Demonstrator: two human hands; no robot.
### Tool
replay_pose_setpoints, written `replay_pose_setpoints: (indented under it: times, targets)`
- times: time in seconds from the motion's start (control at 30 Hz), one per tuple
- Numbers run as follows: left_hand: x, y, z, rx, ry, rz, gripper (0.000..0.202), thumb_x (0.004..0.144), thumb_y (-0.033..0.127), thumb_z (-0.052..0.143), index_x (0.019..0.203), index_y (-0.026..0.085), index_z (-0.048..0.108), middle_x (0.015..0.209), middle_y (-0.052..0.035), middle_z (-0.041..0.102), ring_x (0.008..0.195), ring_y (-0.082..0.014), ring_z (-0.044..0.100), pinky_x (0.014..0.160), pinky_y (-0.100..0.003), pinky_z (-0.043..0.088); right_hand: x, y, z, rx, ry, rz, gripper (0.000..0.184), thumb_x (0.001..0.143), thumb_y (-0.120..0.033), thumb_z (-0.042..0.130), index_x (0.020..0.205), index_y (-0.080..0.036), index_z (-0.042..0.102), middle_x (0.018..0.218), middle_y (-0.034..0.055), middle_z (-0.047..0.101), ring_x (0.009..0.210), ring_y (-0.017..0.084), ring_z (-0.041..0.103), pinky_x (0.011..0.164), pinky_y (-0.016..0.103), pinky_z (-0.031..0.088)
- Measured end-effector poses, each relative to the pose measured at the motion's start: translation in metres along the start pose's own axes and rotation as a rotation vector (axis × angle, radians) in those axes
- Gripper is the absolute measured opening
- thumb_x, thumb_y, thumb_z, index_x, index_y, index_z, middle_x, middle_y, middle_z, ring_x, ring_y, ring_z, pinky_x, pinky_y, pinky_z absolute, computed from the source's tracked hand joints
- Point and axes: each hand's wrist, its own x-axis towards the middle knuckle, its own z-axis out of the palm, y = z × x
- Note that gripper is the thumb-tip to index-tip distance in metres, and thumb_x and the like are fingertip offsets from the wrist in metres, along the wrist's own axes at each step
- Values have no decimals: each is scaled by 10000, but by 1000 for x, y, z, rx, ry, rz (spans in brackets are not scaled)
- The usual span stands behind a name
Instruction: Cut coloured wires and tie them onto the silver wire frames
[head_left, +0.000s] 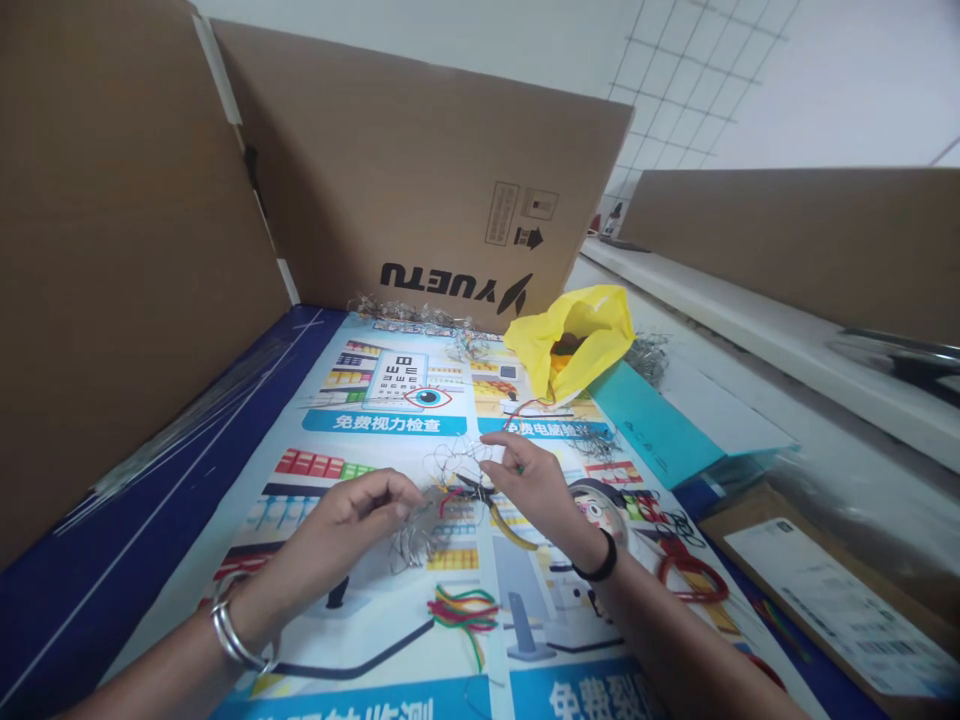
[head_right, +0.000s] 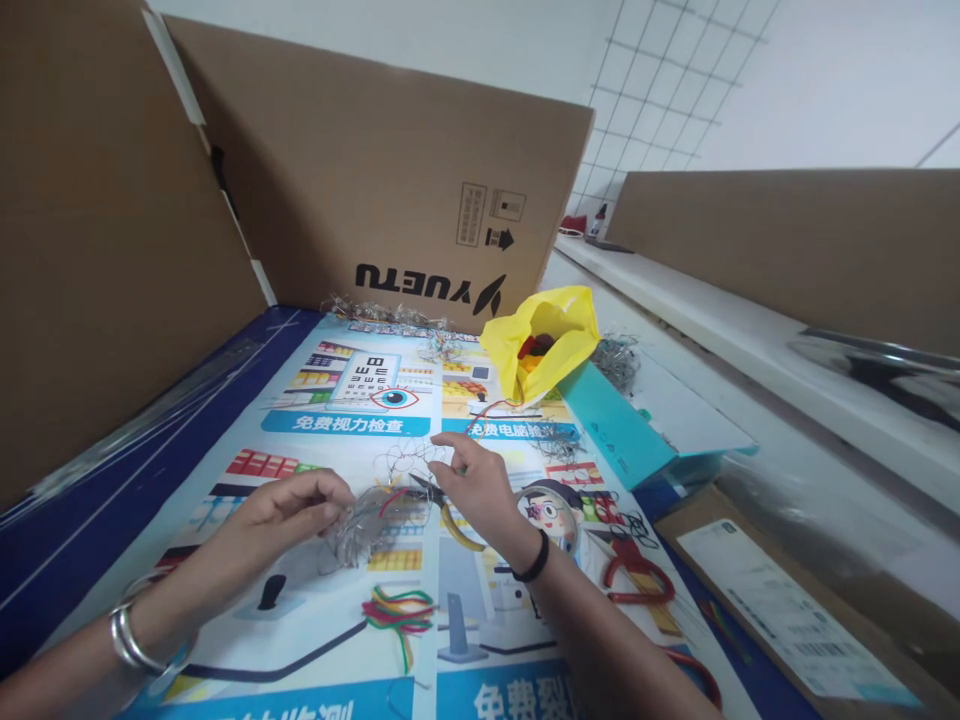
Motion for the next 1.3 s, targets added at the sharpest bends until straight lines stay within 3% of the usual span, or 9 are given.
replay_pose_setpoints:
  times: [0.67,0.83,1.03,1.3]
  targets:
    - [0,0,-1,50,-11,2,125,752,314,587,767,206,647,721,-11,594,656,-148,505,606,-238,374,-2,4,2,40,39,-30,114,757,-267,570,829,-199,627,500,-72,360,477,97,393,498,217,324]
    - [-1,2,-1,49,-41,-43,130,782,309,559,804,200,628,715,1,570,662,-140,500,616,-233,380,-1,-1,-2,151,-12,33,131,751,-303,577,792,-188,626,506,-61,400,488,96,409,502,213,343]
    - [-2,4,-1,41,-29,-79,122,786,296,555,820,192,609,694,16,539,648,-123,481,610,-229,376,1,-3,-5,279,-82,104,171,746,-328,583,802,-183,655,587,-23,515,473,86,397,433,206,284]
    - [0,-5,-3,44,-16,-71,115,791,295,559,830,201,612,714,13,539,667,-121,475,619,-232,381,0,-7,-8,359,-152,145,213,783,-351,546,820,-188,678,493,-40,454,415,81,367,408,212,267]
